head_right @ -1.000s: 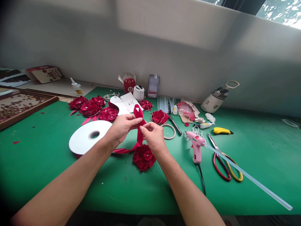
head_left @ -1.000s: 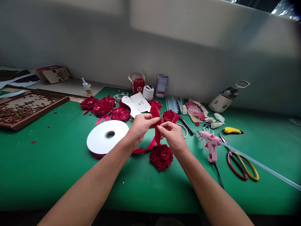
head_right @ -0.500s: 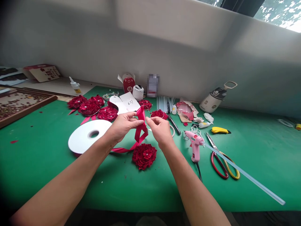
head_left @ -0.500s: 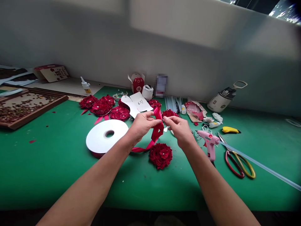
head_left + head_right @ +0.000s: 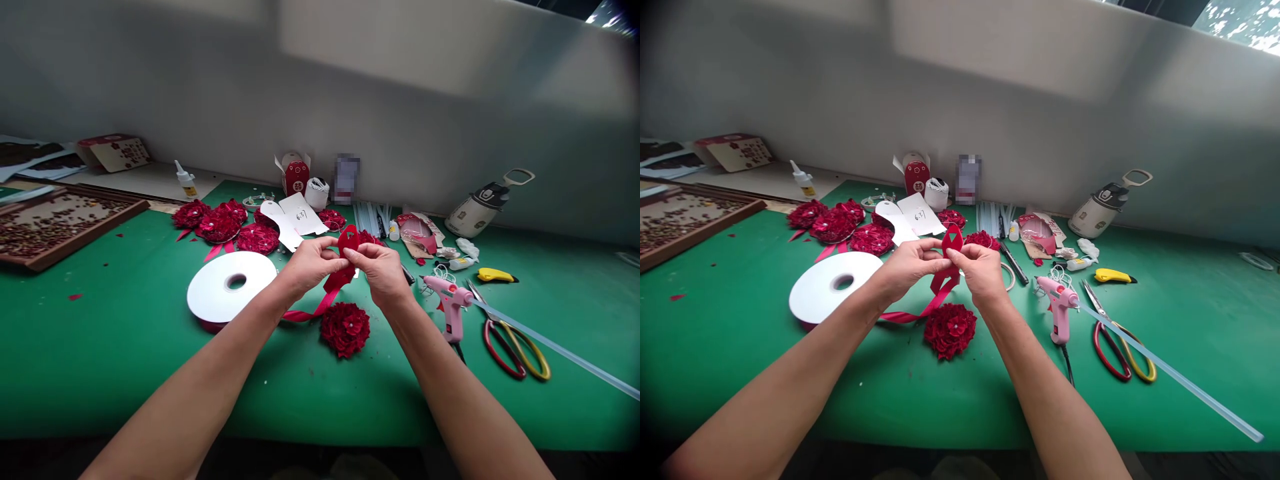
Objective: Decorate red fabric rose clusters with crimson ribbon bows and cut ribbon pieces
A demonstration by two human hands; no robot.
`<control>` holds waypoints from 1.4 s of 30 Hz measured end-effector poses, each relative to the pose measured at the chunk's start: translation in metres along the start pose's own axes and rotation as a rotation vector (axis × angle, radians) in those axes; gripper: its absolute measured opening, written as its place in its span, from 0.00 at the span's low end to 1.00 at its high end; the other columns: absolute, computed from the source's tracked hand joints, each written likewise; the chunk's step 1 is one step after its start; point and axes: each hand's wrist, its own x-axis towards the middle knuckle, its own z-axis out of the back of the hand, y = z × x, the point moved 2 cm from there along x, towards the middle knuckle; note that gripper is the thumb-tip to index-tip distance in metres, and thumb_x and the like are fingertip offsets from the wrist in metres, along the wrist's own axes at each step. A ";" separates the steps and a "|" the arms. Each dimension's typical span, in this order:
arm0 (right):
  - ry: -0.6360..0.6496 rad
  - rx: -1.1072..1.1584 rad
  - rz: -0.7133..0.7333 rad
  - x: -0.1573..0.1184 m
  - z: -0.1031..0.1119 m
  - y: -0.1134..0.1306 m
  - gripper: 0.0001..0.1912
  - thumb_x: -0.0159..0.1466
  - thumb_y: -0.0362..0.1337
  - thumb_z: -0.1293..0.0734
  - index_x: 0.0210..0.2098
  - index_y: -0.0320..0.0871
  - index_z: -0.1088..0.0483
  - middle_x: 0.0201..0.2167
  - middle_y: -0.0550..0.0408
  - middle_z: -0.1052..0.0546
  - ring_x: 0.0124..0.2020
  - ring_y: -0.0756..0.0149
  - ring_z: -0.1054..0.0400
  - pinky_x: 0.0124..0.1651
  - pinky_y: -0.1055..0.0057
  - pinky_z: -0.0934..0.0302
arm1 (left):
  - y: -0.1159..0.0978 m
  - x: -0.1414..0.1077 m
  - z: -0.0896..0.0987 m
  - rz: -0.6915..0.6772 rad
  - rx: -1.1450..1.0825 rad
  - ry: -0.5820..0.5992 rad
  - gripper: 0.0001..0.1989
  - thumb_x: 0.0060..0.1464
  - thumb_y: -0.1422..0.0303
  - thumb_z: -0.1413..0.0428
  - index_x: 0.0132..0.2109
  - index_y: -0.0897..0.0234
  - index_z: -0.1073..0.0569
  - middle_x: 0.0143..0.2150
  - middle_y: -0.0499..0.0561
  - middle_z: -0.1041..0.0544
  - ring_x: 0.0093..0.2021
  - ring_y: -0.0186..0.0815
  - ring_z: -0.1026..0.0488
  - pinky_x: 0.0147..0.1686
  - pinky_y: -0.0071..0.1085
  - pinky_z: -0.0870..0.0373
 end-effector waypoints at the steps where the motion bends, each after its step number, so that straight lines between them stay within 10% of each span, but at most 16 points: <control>1: -0.011 -0.007 0.018 0.000 0.000 0.000 0.13 0.46 0.39 0.24 0.17 0.41 0.31 0.16 0.62 0.32 0.20 0.74 0.39 0.26 0.74 0.43 | 0.000 0.000 0.000 0.015 -0.017 0.001 0.17 0.48 0.68 0.39 0.46 0.67 0.28 0.30 0.53 0.21 0.32 0.38 0.23 0.34 0.32 0.29; 15: -0.045 -0.079 0.202 -0.005 -0.003 -0.001 0.10 0.51 0.41 0.27 0.27 0.41 0.27 0.23 0.58 0.26 0.25 0.69 0.34 0.30 0.71 0.38 | 0.001 0.002 0.001 0.007 -0.049 -0.132 0.09 0.46 0.66 0.38 0.31 0.70 0.25 0.29 0.52 0.22 0.29 0.33 0.26 0.33 0.30 0.29; 42: 0.058 0.237 -0.027 -0.006 -0.005 0.003 0.12 0.51 0.44 0.27 0.26 0.41 0.26 0.25 0.56 0.25 0.28 0.69 0.33 0.32 0.70 0.36 | -0.005 -0.002 -0.005 -0.017 -0.050 -0.108 0.09 0.47 0.65 0.40 0.30 0.67 0.28 0.24 0.46 0.29 0.22 0.26 0.36 0.23 0.26 0.38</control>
